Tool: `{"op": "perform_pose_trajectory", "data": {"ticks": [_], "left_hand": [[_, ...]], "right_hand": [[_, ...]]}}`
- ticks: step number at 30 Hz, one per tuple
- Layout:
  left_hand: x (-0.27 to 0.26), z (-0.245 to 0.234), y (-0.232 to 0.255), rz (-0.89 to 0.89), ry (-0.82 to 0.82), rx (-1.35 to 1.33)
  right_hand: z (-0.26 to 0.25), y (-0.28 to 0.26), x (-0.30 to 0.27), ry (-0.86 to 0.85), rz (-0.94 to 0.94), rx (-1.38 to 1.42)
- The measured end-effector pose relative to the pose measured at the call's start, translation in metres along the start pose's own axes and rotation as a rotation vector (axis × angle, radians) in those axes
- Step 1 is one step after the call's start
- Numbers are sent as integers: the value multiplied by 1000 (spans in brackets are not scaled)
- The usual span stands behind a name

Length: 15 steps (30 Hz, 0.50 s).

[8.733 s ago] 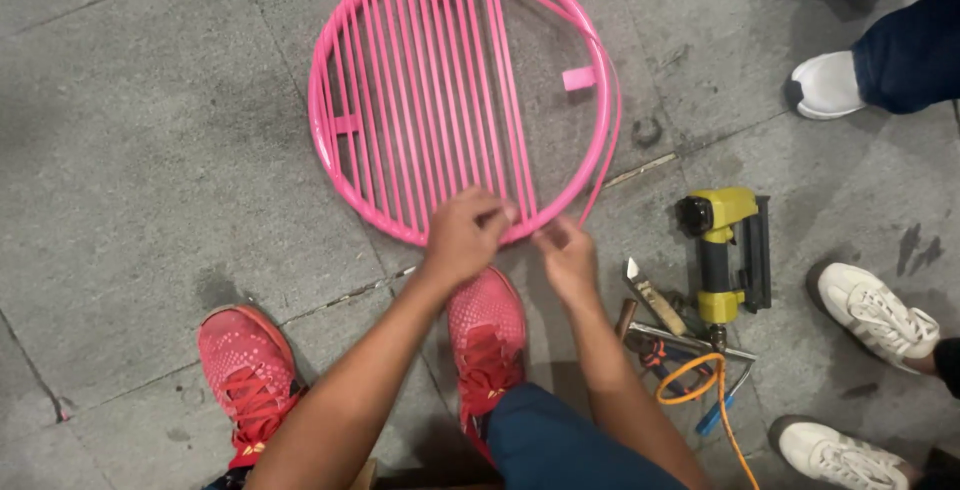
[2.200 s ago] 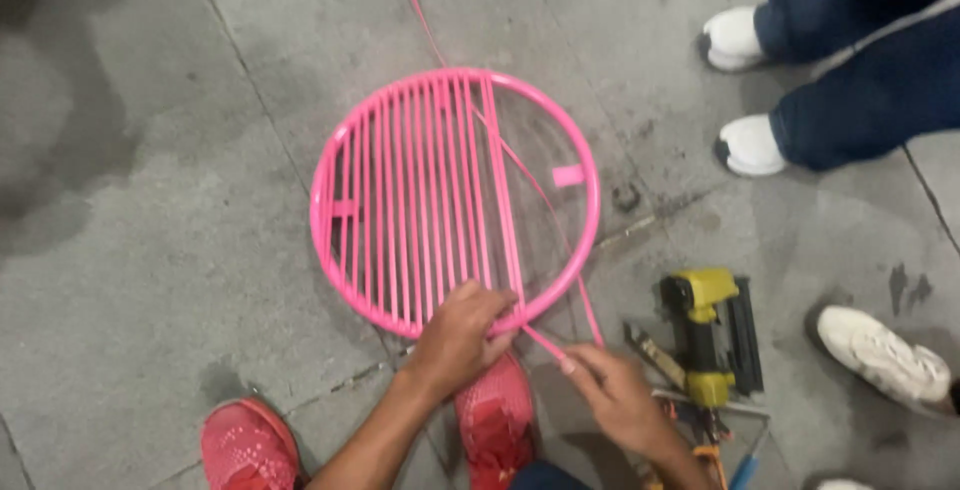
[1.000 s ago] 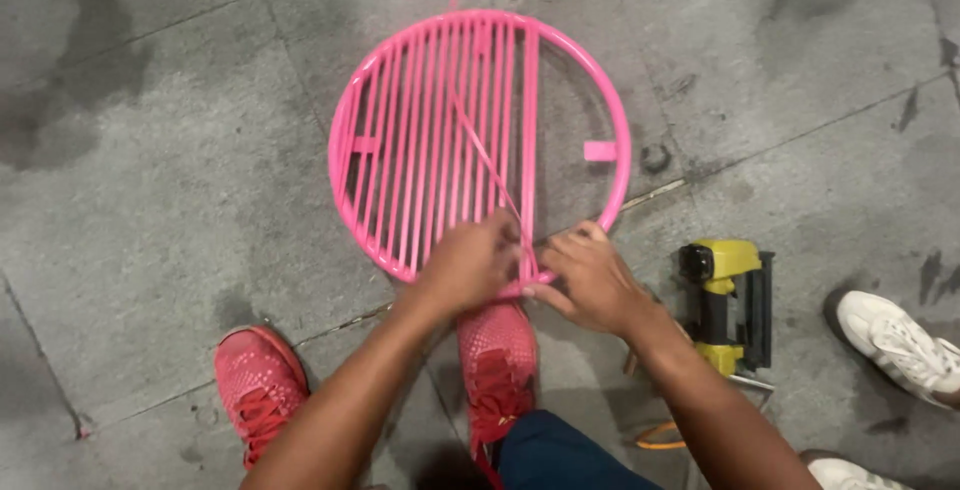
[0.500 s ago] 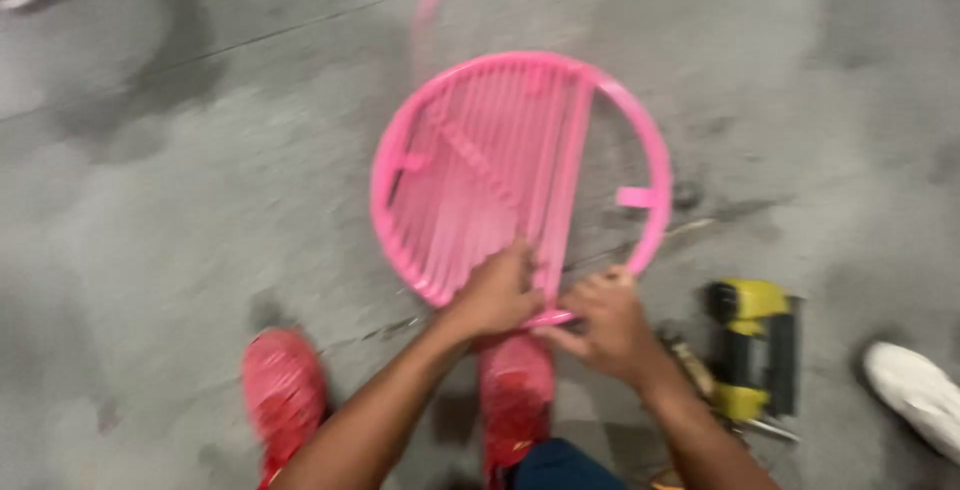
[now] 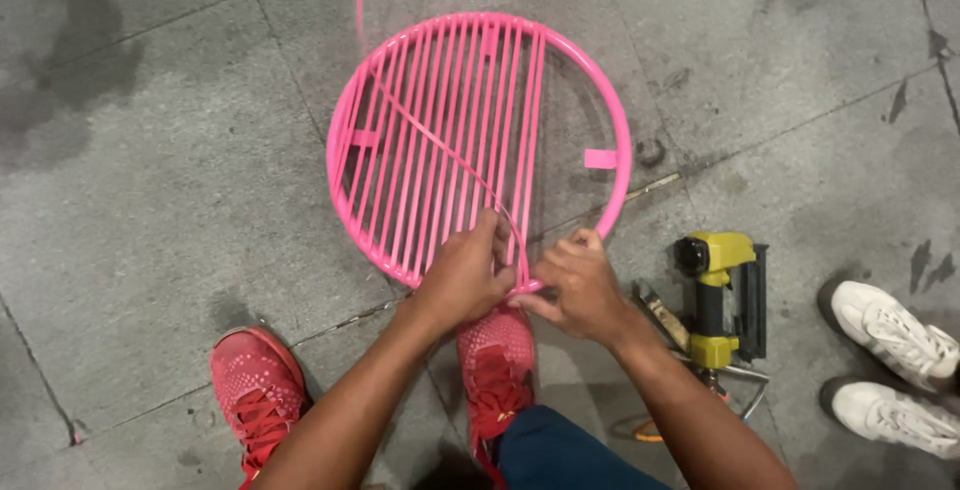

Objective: Repairing or weaving a pink circular chair frame using pink plastic cord, a pneumatic staple gun, and a utility knife.

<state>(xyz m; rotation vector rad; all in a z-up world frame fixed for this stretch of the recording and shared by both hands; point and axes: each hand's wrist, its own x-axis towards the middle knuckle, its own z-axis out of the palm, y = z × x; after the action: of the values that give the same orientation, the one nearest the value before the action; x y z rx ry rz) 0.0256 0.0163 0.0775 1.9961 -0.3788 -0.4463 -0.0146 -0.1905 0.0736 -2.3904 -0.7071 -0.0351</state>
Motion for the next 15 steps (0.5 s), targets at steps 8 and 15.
{"op": "perform_pose_trajectory", "data": {"ticks": [8, 15], "left_hand": [[4, -9, 17, -208, -54, -30], [-1, -10, 17, -188, 24, -28]], "right_hand": [[4, -4, 2, 35, 1, -57], [1, -5, 3, -8, -20, 29]]}}
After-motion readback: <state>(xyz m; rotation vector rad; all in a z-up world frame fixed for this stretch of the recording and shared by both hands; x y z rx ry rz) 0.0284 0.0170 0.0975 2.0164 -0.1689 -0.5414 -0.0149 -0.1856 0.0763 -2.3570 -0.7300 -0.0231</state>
